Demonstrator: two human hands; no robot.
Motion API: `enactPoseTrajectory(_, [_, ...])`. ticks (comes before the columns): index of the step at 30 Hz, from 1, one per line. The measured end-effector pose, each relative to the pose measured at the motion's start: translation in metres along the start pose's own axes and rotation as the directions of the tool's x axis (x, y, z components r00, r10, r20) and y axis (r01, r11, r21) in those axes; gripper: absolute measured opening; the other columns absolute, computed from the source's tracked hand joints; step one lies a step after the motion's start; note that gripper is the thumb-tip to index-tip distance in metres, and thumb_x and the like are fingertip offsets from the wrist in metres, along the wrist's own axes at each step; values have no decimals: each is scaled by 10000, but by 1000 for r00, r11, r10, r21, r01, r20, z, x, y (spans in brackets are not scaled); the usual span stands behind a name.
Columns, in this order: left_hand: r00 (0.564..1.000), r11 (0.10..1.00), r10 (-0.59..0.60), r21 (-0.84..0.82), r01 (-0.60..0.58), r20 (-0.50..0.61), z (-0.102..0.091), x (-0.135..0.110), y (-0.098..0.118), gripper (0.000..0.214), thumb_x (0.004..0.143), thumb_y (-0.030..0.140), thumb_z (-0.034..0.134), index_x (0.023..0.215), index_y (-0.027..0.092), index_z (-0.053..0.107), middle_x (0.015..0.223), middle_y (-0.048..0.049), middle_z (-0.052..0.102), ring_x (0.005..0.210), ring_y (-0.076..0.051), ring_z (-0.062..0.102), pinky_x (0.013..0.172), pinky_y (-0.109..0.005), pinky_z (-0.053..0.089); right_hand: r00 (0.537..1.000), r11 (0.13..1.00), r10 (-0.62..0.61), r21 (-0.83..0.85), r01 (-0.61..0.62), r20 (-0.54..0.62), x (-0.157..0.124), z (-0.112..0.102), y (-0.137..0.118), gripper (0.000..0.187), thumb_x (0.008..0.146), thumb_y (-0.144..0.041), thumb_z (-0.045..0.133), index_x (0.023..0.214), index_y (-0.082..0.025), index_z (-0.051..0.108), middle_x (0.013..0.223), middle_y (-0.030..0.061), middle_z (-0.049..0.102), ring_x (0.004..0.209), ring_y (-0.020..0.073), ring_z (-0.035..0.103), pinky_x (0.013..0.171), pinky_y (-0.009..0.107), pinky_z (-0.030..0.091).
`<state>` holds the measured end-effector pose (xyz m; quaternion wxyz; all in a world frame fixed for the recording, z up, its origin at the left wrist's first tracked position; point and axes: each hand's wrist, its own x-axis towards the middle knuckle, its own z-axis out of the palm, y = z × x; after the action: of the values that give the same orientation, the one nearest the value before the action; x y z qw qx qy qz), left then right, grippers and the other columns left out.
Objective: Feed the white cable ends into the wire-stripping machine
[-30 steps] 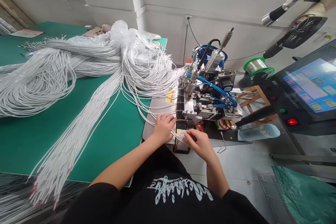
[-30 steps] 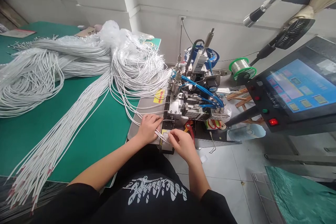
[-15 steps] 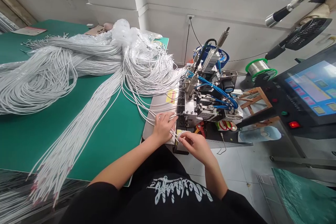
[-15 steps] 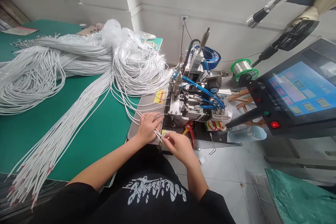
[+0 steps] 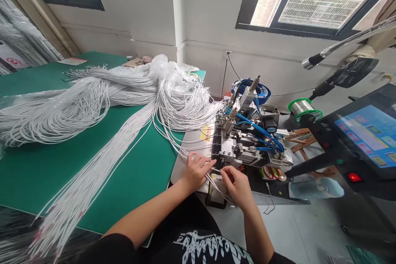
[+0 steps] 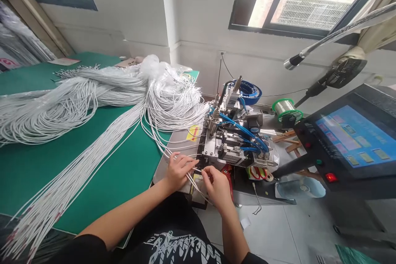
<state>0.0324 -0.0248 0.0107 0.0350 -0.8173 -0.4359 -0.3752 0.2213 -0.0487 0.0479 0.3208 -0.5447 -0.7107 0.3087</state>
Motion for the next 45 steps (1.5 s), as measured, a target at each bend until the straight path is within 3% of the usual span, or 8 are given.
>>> enactPoseTrajectory(4, [995,997,-39,67,45,-94,-2,2,3,230,936,291,542,1148,275,630,964,-7,704,927,-175,599,1014,-445,224,996,1000,4,5,-4,-85,4,-7,3,230,935,-377,471,846,-192,574,693,-1,591,608,145,531,594,240,394])
enactPoseTrajectory(9, [989,996,-47,66,57,-137,0,2,5,136,935,265,550,936,274,686,822,33,697,891,-155,604,1026,-438,209,990,1000,0,2,0,-138,3,-12,6,233,937,-383,464,839,-194,559,685,-4,565,601,145,510,586,242,388])
enactPoseTrajectory(15, [994,993,105,-44,-107,-29,1,-1,1,184,934,213,509,867,235,679,727,21,654,822,-132,580,935,-359,317,990,995,-11,100,25,-138,-1,-10,2,247,940,-396,469,827,-191,546,691,6,554,594,148,501,575,246,389])
enactPoseTrajectory(24, [988,988,149,-58,-146,40,0,-1,-2,219,923,161,459,847,216,658,706,1,621,825,-153,555,881,-356,324,993,953,-16,298,52,-121,4,8,-4,270,933,-397,486,786,-183,562,681,8,557,613,148,515,573,239,393])
enactPoseTrajectory(30, [991,992,123,-14,-122,53,2,0,-1,272,915,125,423,996,229,662,745,-6,624,833,-159,566,891,-365,306,977,988,48,155,-16,-207,9,0,15,280,912,-407,495,778,-176,579,664,6,570,587,146,508,573,247,389])
enactPoseTrajectory(35, [988,991,133,5,-134,81,3,2,0,381,861,78,416,1100,265,648,736,-6,583,790,-163,547,877,-372,310,980,993,99,86,-85,-173,5,0,36,301,890,-428,498,764,-173,594,637,12,588,561,154,514,545,252,380])
enactPoseTrajectory(45, [976,994,102,12,-106,193,4,0,-1,426,770,58,493,1096,283,652,802,-27,586,832,-187,529,908,-425,290,984,990,113,94,-101,-139,11,12,55,331,879,-458,481,701,-183,538,599,-11,524,560,143,472,531,240,356])
